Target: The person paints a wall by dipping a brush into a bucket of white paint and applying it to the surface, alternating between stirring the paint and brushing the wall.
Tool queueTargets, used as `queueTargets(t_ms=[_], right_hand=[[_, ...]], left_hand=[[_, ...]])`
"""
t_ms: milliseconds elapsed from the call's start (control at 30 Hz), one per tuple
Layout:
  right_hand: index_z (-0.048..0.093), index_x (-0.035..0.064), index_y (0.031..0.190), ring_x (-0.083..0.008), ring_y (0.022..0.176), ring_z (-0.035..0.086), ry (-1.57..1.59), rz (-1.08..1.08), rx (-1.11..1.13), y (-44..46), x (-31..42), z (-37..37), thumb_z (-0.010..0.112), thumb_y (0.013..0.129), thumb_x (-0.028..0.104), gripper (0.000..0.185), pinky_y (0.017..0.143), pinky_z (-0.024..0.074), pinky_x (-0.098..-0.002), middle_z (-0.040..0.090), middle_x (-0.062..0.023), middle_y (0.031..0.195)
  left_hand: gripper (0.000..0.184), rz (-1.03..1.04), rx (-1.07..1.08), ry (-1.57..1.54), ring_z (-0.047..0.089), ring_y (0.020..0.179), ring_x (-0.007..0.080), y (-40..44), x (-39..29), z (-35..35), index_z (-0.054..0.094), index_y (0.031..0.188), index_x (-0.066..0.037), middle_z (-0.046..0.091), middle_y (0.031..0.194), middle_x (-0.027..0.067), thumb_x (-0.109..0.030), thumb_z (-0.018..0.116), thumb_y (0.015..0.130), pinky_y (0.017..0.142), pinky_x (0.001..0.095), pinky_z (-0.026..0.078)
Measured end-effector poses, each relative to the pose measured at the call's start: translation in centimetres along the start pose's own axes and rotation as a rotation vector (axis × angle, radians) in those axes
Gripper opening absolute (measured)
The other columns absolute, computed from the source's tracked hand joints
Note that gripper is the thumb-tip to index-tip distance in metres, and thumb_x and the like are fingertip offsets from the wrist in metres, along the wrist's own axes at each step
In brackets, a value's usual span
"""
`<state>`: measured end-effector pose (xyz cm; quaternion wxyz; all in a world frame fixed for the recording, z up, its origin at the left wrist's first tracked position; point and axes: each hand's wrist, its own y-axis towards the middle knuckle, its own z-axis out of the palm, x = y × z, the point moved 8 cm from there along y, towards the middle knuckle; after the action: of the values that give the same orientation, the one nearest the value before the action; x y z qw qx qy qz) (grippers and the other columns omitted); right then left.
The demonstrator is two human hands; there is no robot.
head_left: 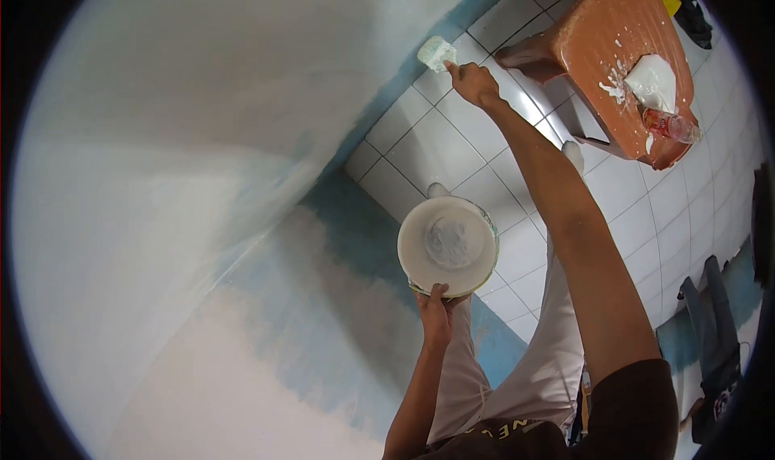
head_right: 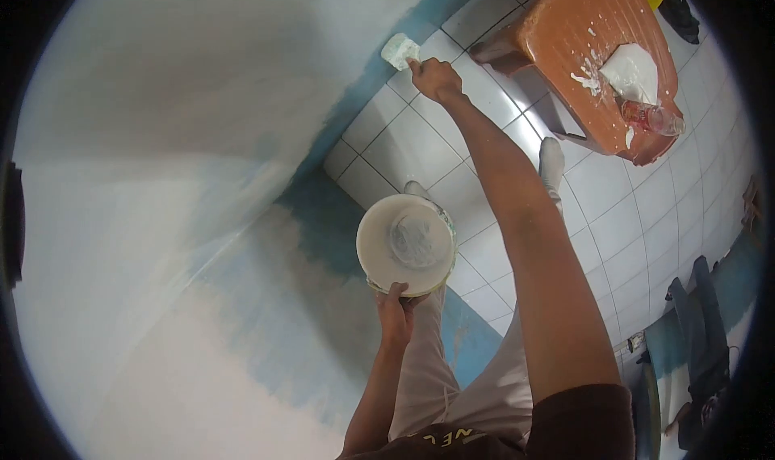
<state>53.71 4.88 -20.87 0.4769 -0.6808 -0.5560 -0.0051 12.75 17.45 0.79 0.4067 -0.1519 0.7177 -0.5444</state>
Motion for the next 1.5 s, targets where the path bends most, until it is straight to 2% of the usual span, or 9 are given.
queueTargets(t_ms=[200,467,667,733,933,1233,1367,1433,1500], right_hand=[[0.072,-0.0054,0.081,-0.049,0.079,0.067,0.144,-0.241,-0.3,-6.2,8.4,-4.3,0.048,0.101,0.044,0.058,0.08,0.0545,-0.052,0.067,-0.0314,0.076],[0.071,0.001,0.084,-0.0389,0.053,0.06,0.364,-0.7,-0.248,-18.4,17.0,-14.3,0.06,0.1,0.032,0.037,0.055,0.0489,-0.0474,0.058,-0.0202,0.056],[0.071,0.0027,0.099,-0.0319,0.051,0.061,0.273,-0.6,-0.283,-5.4,10.9,-6.3,0.053,0.103,0.035,0.038,0.056,0.048,-0.0441,0.059,-0.017,0.058],[0.071,0.0044,0.104,-0.0382,0.08,0.071,0.098,-0.458,-0.251,-3.0,7.7,-3.9,0.045,0.103,0.047,0.05,0.075,0.056,-0.0475,0.071,-0.0201,0.08],[0.071,0.0018,0.109,-0.0394,0.105,0.067,-0.102,-0.005,0.037,0.5,1.0,-1.6,0.042,0.103,0.05,0.057,0.091,0.0533,-0.0493,0.071,-0.0244,0.107],[0.061,-0.0067,0.065,-0.0462,0.061,0.062,0.293,-0.349,-0.173,-16.1,15.5,-15.0,0.052,0.102,0.041,0.061,0.064,0.0469,-0.0541,0.056,-0.0296,0.061],[0.058,-0.0048,0.071,-0.0239,0.049,0.044,0.411,-0.644,-0.161,-26.7,17.8,-22.0,0.055,0.102,0.045,0.059,0.054,0.0403,-0.0434,0.046,-0.0244,0.058],[0.064,-0.004,0.08,-0.0359,0.051,0.046,0.442,-0.575,-0.08,-30.4,15.4,-22.4,0.053,0.103,0.046,0.056,0.055,0.0421,-0.0443,0.05,-0.027,0.061],[0.067,-0.0041,0.086,-0.0137,0.055,0.041,0.527,-0.498,0.016,-35.0,11.8,-22.8,0.059,0.101,0.043,0.05,0.054,0.0411,-0.0405,0.047,-0.0197,0.059]], left_hand=[[0.056,0.024,0.014,0.01,0.066,0.109,0.0288,0.0,0.9,-0.8,0.036,0.139,0.002,0.053,0.129,0.0171,0.0,0.055,0.086,0.084,0.0392,0.066],[0.054,0.026,0.095,-0.012,0.066,0.107,0.0305,-0.9,0.3,1.1,0.035,0.138,0.001,0.053,0.127,0.0173,0.001,0.054,0.087,0.084,0.0417,0.066],[0.053,0.005,0.035,0.024,0.066,0.107,0.0298,0.1,1.3,1.1,0.036,0.137,0.001,0.054,0.125,0.0167,0.001,0.055,0.087,0.085,0.0434,0.066],[0.056,0.012,0.034,0.017,0.065,0.108,0.03,0.7,1.8,0.3,0.033,0.139,-0.002,0.052,0.127,0.0165,0.002,0.055,0.087,0.082,0.0436,0.066],[0.058,0.068,0.011,0.03,0.065,0.109,0.0308,1.5,2.4,-0.7,0.033,0.14,-0.001,0.051,0.129,0.0171,0.0,0.055,0.087,0.085,0.0436,0.065],[0.06,0.121,0.122,0.005,0.061,0.114,0.0323,-1.2,0.5,0.9,0.027,0.145,-0.009,0.043,0.137,0.0178,0.004,0.048,0.089,0.084,0.0462,0.066],[0.057,0.227,0.22,0.176,0.062,0.114,0.0332,-4.6,-3.9,3.1,0.026,0.146,-0.007,0.045,0.136,0.0191,0.002,0.045,0.092,0.082,0.0458,0.066],[0.06,0.263,0.272,0.257,0.062,0.115,0.0342,-7.6,-7.3,5.0,0.026,0.147,-0.007,0.046,0.136,0.0195,0.0,0.047,0.091,0.083,0.0466,0.066],[0.064,0.337,0.381,0.413,0.061,0.118,0.0355,-10.3,-10.2,6.9,0.023,0.151,-0.007,0.047,0.138,0.0201,-0.003,0.048,0.092,0.082,0.0493,0.065]])
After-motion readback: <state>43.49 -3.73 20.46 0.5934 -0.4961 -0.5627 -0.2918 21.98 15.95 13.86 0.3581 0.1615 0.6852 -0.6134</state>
